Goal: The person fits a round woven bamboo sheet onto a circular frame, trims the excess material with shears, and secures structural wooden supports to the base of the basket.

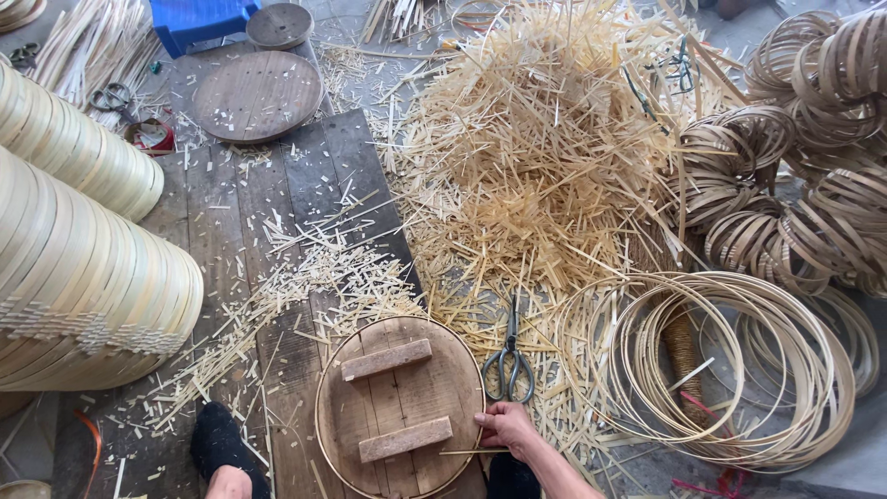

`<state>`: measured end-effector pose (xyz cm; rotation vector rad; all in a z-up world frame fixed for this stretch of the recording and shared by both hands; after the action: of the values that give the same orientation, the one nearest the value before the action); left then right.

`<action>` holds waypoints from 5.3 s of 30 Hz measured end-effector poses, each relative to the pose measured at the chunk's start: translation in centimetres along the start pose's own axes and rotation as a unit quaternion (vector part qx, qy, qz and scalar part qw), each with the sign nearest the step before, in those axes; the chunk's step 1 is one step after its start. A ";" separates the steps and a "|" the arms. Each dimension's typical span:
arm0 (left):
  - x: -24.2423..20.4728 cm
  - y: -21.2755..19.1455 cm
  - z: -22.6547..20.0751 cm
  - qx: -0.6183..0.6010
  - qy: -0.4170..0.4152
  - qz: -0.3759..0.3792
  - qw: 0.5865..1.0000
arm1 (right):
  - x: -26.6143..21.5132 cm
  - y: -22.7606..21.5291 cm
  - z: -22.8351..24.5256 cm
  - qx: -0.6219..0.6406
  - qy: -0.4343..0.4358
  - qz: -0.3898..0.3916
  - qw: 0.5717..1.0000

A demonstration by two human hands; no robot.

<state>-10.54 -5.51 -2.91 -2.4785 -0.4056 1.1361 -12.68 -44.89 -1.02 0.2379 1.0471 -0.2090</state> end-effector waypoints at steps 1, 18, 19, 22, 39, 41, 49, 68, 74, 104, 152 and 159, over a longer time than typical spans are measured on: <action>0.0 0.2 -0.1 -0.001 0.003 0.002 1.000 | 0.2 0.0 0.0 0.001 -0.004 -0.006 1.000; 0.1 -2.8 -1.5 0.030 0.080 -0.052 0.995 | -6.9 4.5 5.3 -0.357 -0.308 -0.225 0.853; -0.3 -3.1 -2.4 0.036 0.093 -0.061 0.993 | -8.4 6.0 6.4 -0.372 -0.333 -0.176 0.848; -2.9 -4.1 -6.9 0.056 0.144 -0.094 0.983 | -12.4 10.5 9.8 -0.410 -0.390 -0.047 0.823; -24.2 -1.7 -23.2 -0.020 0.545 -0.129 0.828 | -22.0 11.2 14.1 -0.441 -0.468 -0.002 0.765; -24.6 -1.0 -23.2 -0.038 0.519 -0.120 0.845 | -21.5 10.9 13.0 -0.454 -0.517 0.002 0.726; -26.3 -0.8 -26.0 0.079 0.629 -0.050 0.772 | -19.7 11.1 11.7 -0.257 -0.612 0.018 0.747; -22.2 -1.5 -26.7 0.174 0.634 -0.059 0.751 | -13.0 10.5 9.8 -0.110 -0.348 0.118 0.923; -17.9 -3.7 -26.3 0.167 0.554 -0.100 0.809 | -9.3 2.0 4.9 0.163 -0.219 0.248 0.930; 3.5 -3.0 -9.4 -0.344 0.143 0.072 0.925 | -4.9 0.2 -3.3 -0.176 -0.269 -0.192 0.927; -13.1 4.2 -7.0 0.453 0.679 0.113 0.566 | -5.3 0.0 -4.4 -0.323 -0.429 -0.337 0.773; -9.8 -9.4 -16.4 0.553 0.773 0.021 0.312 | -4.3 -0.1 -4.9 -0.343 -0.378 -0.342 0.789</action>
<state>-5.06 -4.81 17.61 -1.1016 0.7839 -1.0724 -18.86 -43.31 0.37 -0.8626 0.2986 -0.5080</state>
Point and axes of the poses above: each hand's wrist, its own x-axis towards the middle knuckle, its own y-axis out of the palm, z = x × y, the point moved 3 cm from there along x, towards the middle knuckle, and after that the axes turned 7 degrees about y, right-handed, at the moved point
